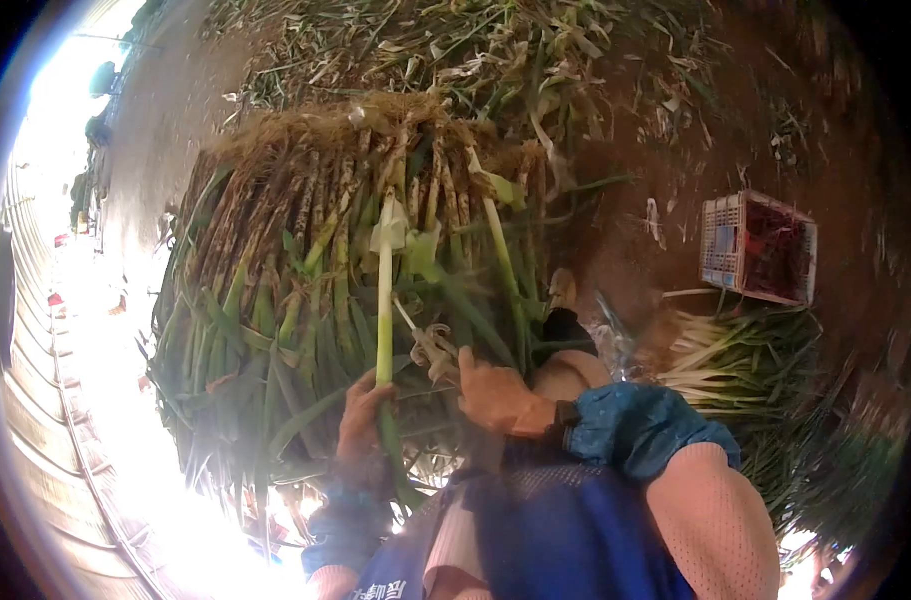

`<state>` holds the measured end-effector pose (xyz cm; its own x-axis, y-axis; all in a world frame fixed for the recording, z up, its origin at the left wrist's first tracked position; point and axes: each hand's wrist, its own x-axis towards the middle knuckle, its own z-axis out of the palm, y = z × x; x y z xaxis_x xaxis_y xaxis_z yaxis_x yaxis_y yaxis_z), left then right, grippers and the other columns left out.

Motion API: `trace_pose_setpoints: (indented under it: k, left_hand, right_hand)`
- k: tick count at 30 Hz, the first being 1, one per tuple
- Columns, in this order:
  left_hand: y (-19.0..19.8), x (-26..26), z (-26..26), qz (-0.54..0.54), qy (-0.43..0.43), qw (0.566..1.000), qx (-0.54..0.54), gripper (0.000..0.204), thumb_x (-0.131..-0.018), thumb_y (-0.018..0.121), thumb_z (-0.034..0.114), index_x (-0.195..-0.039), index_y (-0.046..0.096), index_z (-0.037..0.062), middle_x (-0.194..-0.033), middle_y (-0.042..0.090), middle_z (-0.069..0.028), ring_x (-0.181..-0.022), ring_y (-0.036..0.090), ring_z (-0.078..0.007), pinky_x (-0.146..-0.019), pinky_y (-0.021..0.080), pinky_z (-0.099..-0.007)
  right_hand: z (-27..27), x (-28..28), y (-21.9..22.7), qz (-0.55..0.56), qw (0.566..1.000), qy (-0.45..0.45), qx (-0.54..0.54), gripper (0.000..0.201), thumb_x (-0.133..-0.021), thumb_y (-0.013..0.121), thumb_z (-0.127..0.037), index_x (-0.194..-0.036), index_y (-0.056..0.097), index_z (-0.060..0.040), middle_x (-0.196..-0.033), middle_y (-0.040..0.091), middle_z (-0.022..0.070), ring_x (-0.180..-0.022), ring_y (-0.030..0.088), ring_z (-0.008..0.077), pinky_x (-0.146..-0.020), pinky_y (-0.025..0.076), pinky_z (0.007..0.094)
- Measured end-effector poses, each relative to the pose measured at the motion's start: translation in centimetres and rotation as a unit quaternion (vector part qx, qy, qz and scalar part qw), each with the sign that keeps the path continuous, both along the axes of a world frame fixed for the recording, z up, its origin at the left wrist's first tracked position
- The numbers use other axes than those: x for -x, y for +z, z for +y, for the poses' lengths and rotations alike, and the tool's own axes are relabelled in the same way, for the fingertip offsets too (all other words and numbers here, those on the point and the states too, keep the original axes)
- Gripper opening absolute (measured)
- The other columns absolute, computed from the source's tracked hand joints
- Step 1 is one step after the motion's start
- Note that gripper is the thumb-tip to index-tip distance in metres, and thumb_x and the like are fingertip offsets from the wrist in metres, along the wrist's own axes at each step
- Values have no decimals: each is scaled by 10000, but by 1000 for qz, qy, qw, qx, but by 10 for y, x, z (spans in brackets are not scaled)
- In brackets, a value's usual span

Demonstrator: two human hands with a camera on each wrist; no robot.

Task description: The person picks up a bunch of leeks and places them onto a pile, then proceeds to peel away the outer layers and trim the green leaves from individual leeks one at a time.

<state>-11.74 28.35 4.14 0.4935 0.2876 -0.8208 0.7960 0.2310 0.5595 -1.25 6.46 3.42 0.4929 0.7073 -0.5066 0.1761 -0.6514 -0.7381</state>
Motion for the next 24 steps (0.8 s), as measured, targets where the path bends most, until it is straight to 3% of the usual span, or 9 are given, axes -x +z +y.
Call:
trace_pose_setpoints:
  k: [4, 7, 11, 13, 16, 19, 24]
  left_hand:
    - [12, -2, -11, -18, 18, 1000, -6, 394, -779, 582, 131, -1154, 560, 12, -805, 625, -58, -734, 574, -122, -661, 441, -254]
    - [4, 9, -9, -27, -44, 996, -74, 408, -758, 581, 132, -1148, 568, 12, -856, 635, -68, -785, 563, -129, -713, 430, -260]
    - [6, 13, -12, -7, -25, 998, -60, 415, -746, 576, 139, -1138, 574, 2, -877, 633, -69, -846, 557, -149, -775, 419, -274]
    - [15, 10, -15, 7, -13, 999, -53, 411, -750, 572, 142, -1135, 575, -2, -887, 633, -70, -852, 557, -159, -784, 420, -284]
    - [0, 21, -9, -48, -60, 993, -95, 426, -750, 587, 35, -1174, 558, 10, -791, 602, -2, -663, 518, -62, -584, 404, -207]
    - [12, 19, -17, -41, -13, 998, -51, 430, -745, 593, 42, -1172, 560, 8, -785, 599, -3, -664, 519, -64, -581, 406, -206]
    - [15, 17, -21, -30, 13, 999, -37, 429, -740, 599, 56, -1164, 560, 3, -775, 587, 4, -667, 515, -61, -568, 405, -212]
  right_hand:
    - [26, -20, -40, -62, 998, -27, 2, 476, -768, 532, -127, -1123, 331, 117, -793, 595, 290, -709, 607, 420, -658, 491, 472]
    - [54, -49, -70, -73, 997, -21, 10, 655, -752, 587, -159, -1227, 278, 168, -776, 593, 290, -727, 611, 405, -628, 494, 472]
    - [83, -70, -112, -143, 987, -58, -39, 644, -759, 566, -166, -1233, 293, 173, -761, 604, 255, -686, 606, 393, -597, 490, 455]
    - [92, -76, -110, -158, 987, -43, -5, 644, -768, 560, -178, -1239, 300, 175, -766, 607, 245, -674, 603, 390, -595, 491, 450]
    - [78, -61, -85, -176, 984, -9, 10, 630, -767, 561, -173, -1234, 319, 174, -771, 609, 246, -670, 608, 382, -586, 493, 444]
    - [60, -45, -77, -221, 972, 65, -35, 629, -762, 570, -172, -1234, 328, 167, -739, 606, 244, -661, 609, 380, -576, 492, 445]
    - [86, -72, -93, -173, 985, -14, 3, 627, -755, 553, -161, -1237, 326, 168, -694, 602, 243, -648, 609, 379, -557, 489, 450]
